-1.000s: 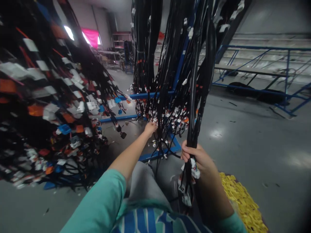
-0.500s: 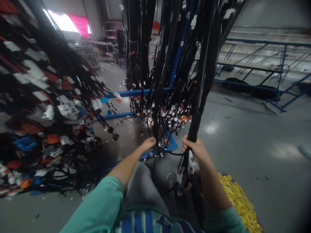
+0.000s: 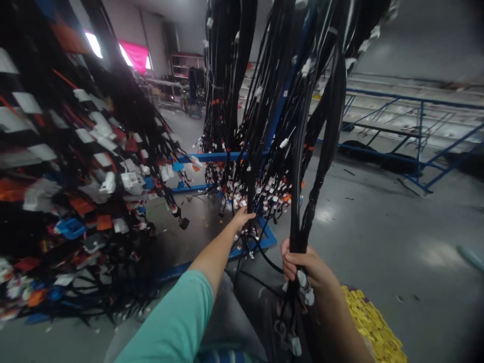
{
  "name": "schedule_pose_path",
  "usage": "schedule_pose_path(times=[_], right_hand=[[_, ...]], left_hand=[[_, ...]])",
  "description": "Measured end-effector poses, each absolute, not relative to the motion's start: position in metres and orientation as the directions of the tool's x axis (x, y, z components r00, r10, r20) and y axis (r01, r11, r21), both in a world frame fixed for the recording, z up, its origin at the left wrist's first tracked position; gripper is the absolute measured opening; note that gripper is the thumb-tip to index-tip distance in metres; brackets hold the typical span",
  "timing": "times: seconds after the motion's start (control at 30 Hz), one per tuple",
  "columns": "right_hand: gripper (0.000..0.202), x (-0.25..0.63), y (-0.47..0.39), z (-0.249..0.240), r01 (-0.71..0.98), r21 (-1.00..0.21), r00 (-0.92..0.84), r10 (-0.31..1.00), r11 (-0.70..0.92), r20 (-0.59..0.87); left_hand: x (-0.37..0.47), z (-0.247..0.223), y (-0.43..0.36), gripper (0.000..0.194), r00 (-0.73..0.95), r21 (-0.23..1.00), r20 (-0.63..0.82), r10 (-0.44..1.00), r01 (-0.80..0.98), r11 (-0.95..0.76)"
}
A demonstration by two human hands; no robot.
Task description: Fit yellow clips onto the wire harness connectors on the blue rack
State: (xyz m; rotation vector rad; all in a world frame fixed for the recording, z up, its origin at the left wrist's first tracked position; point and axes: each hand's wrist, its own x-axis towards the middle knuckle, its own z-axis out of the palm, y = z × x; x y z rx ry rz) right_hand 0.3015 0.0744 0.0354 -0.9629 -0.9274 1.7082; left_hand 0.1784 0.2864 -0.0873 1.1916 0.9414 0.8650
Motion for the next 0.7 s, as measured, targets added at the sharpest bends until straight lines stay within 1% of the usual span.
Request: schedule_pose_path(times=[0.07,0.13,0.2,0.23,0.3,0.37,0.43,0.53,0.6,0.7], right_hand=[[0.027,0.307,0.081,0.033,-0.327,-0.912,-0.180,0.964,-0.245,-0.195],[0.027,0.312,0.093,0.030,-0.277,-0.945,-0.045,0.984,-0.176,-0.170],[0.028,0.316,0.107,0.027,-0.213,-0.970,0.081,0.988,-0.115,-0.135],[0.028,0.317,0.113,0.025,-0.185,-0.978,0.117,0.986,-0.100,-0.123],[0.028,0.317,0.122,0.022,-0.150,-0.984,0.136,0.984,-0.096,-0.117],[0.028,0.315,0.127,0.018,-0.131,-0.986,0.124,0.984,-0.108,-0.124],[0.029,0.312,0.128,0.014,-0.106,-0.986,0.121,0.983,-0.126,-0.139],[0.033,0.307,0.128,0.007,-0.067,-0.987,0.147,0.977,-0.147,-0.155],[0.034,0.303,0.129,0.003,-0.062,-0.988,0.172,0.974,-0.142,-0.151],[0.032,0.296,0.128,0.000,-0.090,-0.988,0.193,0.971,-0.126,-0.142]], left_hand=[[0.182,-0.090,0.274,0.026,0.415,0.982,-0.163,0.895,-0.015,0.187],[0.178,-0.100,0.251,0.018,0.471,0.977,-0.199,0.859,0.031,0.210],[0.169,-0.110,0.224,0.015,0.531,0.970,-0.238,0.814,0.084,0.228],[0.164,-0.113,0.211,0.016,0.557,0.965,-0.259,0.789,0.110,0.239],[0.151,-0.117,0.190,0.018,0.575,0.956,-0.291,0.765,0.143,0.257],[0.139,-0.114,0.175,0.021,0.557,0.952,-0.304,0.773,0.139,0.274],[0.127,-0.101,0.168,0.026,0.510,0.948,-0.306,0.804,0.091,0.303],[0.111,-0.065,0.169,0.033,0.395,0.928,-0.317,0.862,-0.061,0.369],[0.103,-0.032,0.175,0.030,0.334,0.895,-0.337,0.880,-0.178,0.410],[0.092,0.018,0.188,0.026,0.308,0.823,-0.382,0.871,-0.315,0.472]])
